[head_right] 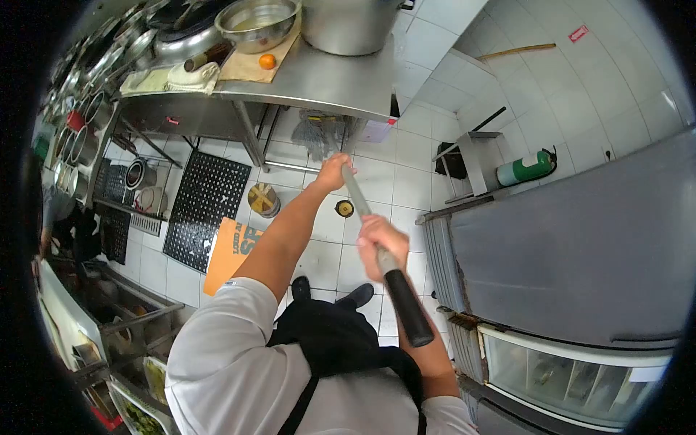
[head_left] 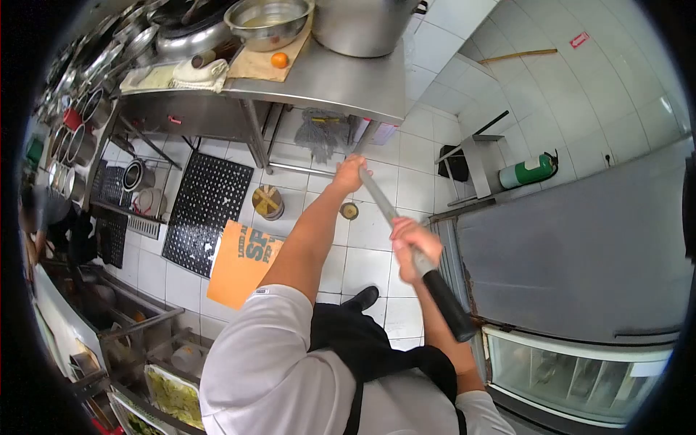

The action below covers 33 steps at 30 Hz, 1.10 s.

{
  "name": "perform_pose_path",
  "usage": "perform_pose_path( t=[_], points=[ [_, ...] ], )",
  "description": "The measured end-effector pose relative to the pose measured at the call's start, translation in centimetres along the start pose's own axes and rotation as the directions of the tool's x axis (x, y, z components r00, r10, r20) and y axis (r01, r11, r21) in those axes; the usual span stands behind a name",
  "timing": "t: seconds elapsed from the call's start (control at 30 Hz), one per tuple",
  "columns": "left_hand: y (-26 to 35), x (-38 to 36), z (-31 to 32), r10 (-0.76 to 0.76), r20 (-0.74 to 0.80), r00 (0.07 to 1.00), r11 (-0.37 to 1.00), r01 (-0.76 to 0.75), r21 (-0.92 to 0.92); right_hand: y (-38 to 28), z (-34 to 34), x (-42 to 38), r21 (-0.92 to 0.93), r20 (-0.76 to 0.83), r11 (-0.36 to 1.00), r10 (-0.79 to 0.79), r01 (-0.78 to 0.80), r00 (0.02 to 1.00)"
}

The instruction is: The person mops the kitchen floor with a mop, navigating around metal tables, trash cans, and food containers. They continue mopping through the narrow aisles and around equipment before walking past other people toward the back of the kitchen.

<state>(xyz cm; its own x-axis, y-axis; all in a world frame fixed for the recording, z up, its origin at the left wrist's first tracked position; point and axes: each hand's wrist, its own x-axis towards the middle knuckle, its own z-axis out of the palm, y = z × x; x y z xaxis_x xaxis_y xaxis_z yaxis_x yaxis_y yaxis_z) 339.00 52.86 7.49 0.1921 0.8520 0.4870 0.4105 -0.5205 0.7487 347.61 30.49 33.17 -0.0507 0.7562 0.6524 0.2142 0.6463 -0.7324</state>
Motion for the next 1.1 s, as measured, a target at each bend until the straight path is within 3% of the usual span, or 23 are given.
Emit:
perform_pose_path(
  t=[0.03,0.07,0.13,0.27,0.37,0.4,0.47,0.5,0.57,0.6,0.7,0.73,0.77,0.9,0.97,1.03,1.1],
  points=[
    [1.0,0.1,-0.8,0.006,0.021,1.0,0.998,-0.007,0.057,-0.8,0.0,-0.4,-0.036,0.047,0.999,0.024,-0.023,0.999],
    [2.1,-0.4,-1.4,-0.004,0.041,0.999,0.993,0.0,0.115,-2.2,-0.4,-0.4,0.028,-0.044,1.0,-0.004,0.006,0.999],
    [7.5,-1.6,-2.5,-0.023,-0.007,1.0,1.0,0.023,0.013,-6.6,-2.5,1.7,0.143,-0.174,0.99,0.039,-0.014,0.984],
    [15.0,-4.4,-3.7,0.014,-0.029,0.999,0.99,-0.018,-0.138,-14.3,-6.4,4.2,0.17,-0.202,0.985,0.047,-0.012,0.978],
    [12.5,-6.3,-2.2,-0.134,0.127,0.983,0.967,0.158,-0.201,-14.2,-6.6,3.3,0.265,-0.246,0.963,0.022,0.045,0.969],
    [9.4,-7.4,-0.6,-0.218,0.078,0.973,0.959,0.228,-0.169,-13.8,-6.6,2.8,0.299,-0.268,0.952,0.011,0.073,0.963],
    [3.0,-9.4,2.4,-0.373,-0.027,0.928,0.923,0.367,-0.117,-13.8,-7.0,1.6,0.325,-0.16,0.943,-0.023,0.074,0.987],
    [3.0,-9.6,2.0,-0.375,-0.009,0.927,0.927,0.375,-0.023,-14.0,-7.4,1.1,0.334,-0.111,0.94,-0.04,0.075,0.993],
    [3.4,-9.6,2.0,-0.373,0.026,0.928,0.918,0.364,0.159,-15.8,-8.8,1.5,0.41,0.17,0.912,-0.065,-0.011,0.983],
    [4.5,-9.6,2.1,-0.394,0.06,0.917,0.917,0.388,0.088,-17.0,-10.6,1.1,0.393,0.202,0.919,-0.12,0.032,0.972],
    [10.0,-9.0,3.0,-0.173,-0.027,0.984,0.985,0.173,-0.03,-21.9,-16.2,-3.2,0.417,-0.04,0.888,-0.194,0.193,0.98],
    [14.0,-8.1,2.5,-0.13,-0.167,0.977,0.992,0.129,-0.018,-23.8,-18.1,-4.6,0.442,-0.111,0.865,-0.208,0.236,0.972],
    [16.4,-7.8,2.0,-0.081,-0.157,0.984,0.995,0.071,-0.069,-25.8,-20.5,-4.7,0.509,-0.043,0.829,-0.246,0.233,0.968],
    [24.6,-6.3,-1.1,0.208,-0.138,0.968,0.946,-0.235,-0.224,-33.5,-23.8,-7.4,0.296,-0.138,0.867,-0.377,0.401,0.916],
    [30.4,-6.5,-3.0,0.273,-0.14,0.952,0.866,-0.306,-0.395,-37.5,-25.4,-8.1,0.249,-0.233,0.837,-0.437,0.488,0.869],
    [35.2,-7.5,-4.6,0.37,-0.048,0.928,0.831,-0.354,-0.43,-43.1,-28.0,-8.9,0.195,-0.209,0.888,-0.377,0.416,0.902],
    [39.6,-9.2,-6.0,0.371,-0.001,0.929,0.788,-0.315,-0.53,-47.1,-29.5,-9.2,0.23,-0.274,0.864,-0.384,0.448,0.882]
  ],
)
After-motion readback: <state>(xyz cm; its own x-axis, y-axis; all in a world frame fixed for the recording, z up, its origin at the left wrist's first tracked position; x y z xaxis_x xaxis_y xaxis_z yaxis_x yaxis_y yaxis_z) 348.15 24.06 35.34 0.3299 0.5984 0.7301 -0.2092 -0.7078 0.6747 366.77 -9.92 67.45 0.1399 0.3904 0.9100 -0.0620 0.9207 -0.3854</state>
